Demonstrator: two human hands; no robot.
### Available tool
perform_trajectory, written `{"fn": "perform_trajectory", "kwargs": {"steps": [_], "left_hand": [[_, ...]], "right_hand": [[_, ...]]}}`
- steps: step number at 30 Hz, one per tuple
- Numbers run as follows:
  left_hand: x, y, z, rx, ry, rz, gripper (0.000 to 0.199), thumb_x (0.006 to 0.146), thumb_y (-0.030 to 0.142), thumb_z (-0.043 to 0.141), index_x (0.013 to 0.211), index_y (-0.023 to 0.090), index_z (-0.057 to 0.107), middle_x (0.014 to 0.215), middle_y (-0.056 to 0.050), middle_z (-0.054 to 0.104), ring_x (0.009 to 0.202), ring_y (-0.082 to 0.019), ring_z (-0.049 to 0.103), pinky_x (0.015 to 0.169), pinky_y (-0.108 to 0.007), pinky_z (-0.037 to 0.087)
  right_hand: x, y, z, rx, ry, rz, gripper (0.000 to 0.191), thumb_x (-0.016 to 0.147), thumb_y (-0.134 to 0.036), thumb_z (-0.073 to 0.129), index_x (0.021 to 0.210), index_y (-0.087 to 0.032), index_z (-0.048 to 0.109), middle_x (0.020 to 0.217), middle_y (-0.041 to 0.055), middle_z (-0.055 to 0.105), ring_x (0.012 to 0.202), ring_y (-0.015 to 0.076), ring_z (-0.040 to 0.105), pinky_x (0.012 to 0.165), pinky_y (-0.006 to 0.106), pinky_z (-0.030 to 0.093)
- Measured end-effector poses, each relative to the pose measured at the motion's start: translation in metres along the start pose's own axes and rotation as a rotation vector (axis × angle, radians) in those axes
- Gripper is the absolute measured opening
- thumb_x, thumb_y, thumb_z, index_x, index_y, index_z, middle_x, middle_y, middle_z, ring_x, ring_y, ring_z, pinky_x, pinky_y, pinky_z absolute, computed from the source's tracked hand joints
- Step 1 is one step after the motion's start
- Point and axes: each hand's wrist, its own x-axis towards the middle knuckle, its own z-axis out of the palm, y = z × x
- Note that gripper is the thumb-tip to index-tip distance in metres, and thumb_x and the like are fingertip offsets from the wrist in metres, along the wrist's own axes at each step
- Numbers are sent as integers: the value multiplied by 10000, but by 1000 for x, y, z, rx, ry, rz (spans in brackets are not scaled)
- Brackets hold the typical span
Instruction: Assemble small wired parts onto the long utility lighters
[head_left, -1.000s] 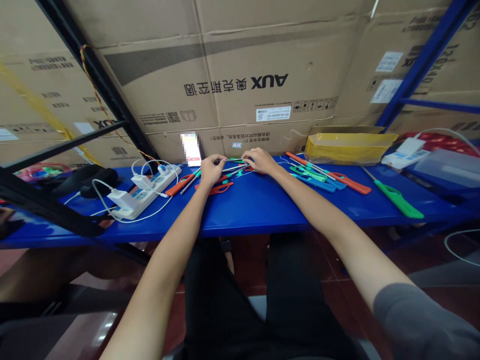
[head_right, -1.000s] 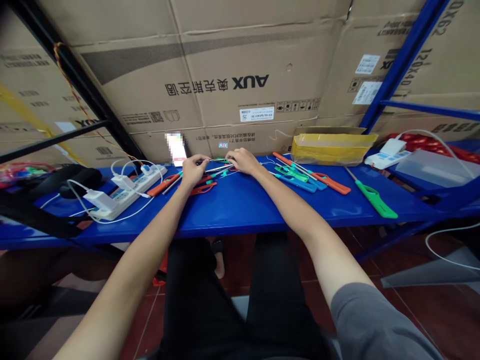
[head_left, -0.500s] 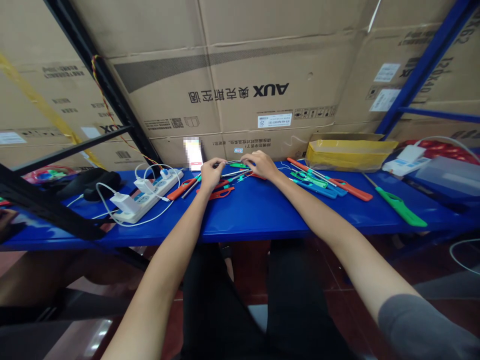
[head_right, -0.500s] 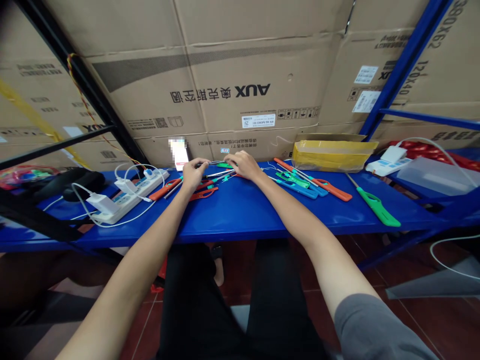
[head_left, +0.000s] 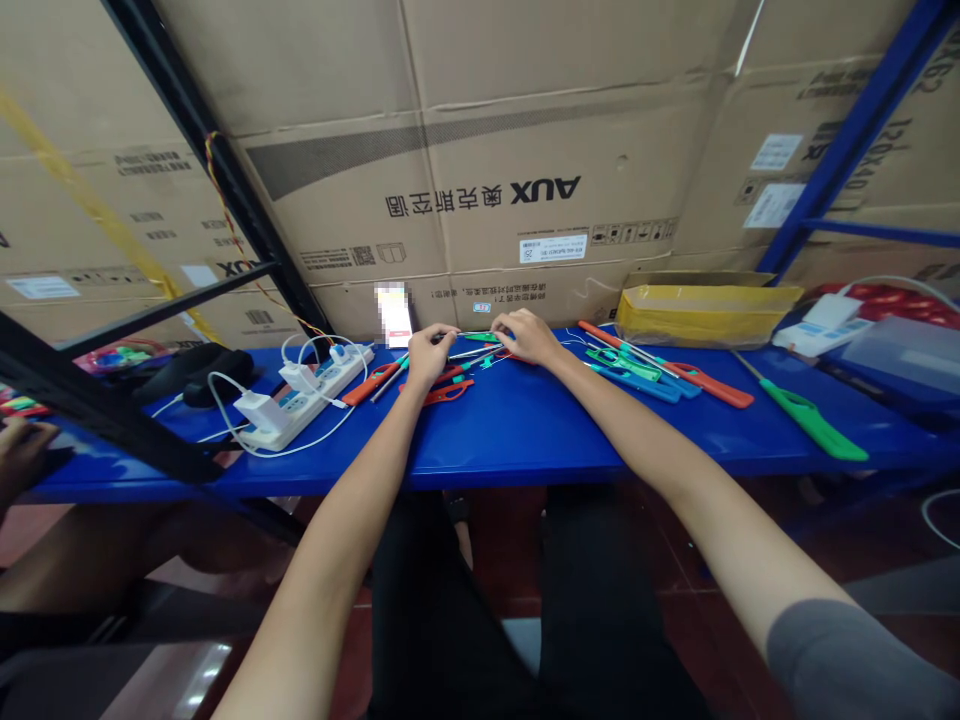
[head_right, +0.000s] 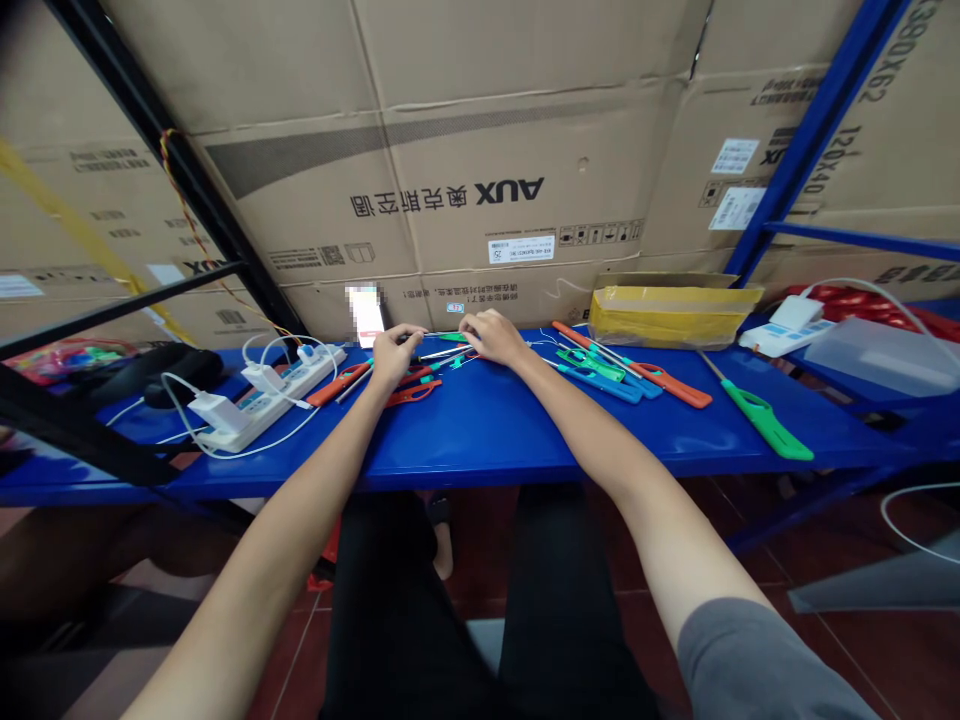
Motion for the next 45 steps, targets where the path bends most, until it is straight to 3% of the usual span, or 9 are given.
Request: {"fn": "perform_trajectory", "kwargs": {"steps": [15,25,32,45], "left_hand": [[-1,0,0,-21,-27,28,166,892,376,818,877,221,876,966,-76,894,968,-287,823,940,-398,659],[0,-3,0,-30,-42,0,182,856,391,860,862,211,890,855,-68,865,761,-244,772,740,-352,638],[-1,-3,1,-39,-46,-1,200,863,405,856,879,211,901,853,-62,864,724,-237,769,723,-351,629],[0,-6,0,-70,-47,-10,233,845,440,868,874,210,899,868,-67,870,727,-236,750,709,-349,616]], "right_hand": [[-2,1,1,-34,-37,20,164,1086,-200,658,1185,-255,778,1075,95,859,1027,309,757,1039,454,528],[-3,1,7,-33,-52,10,239,1078,-209,660,1270,-256,794,1105,98,856,1057,309,749,1045,438,529],[-3,-1,8,-21,-64,16,276,1084,-206,659,1324,-248,790,1136,108,860,1086,323,759,1077,471,539],[-3,8,10,-48,-61,24,208,1093,-209,692,1236,-257,835,1160,112,860,1120,324,741,1087,473,543]]}}
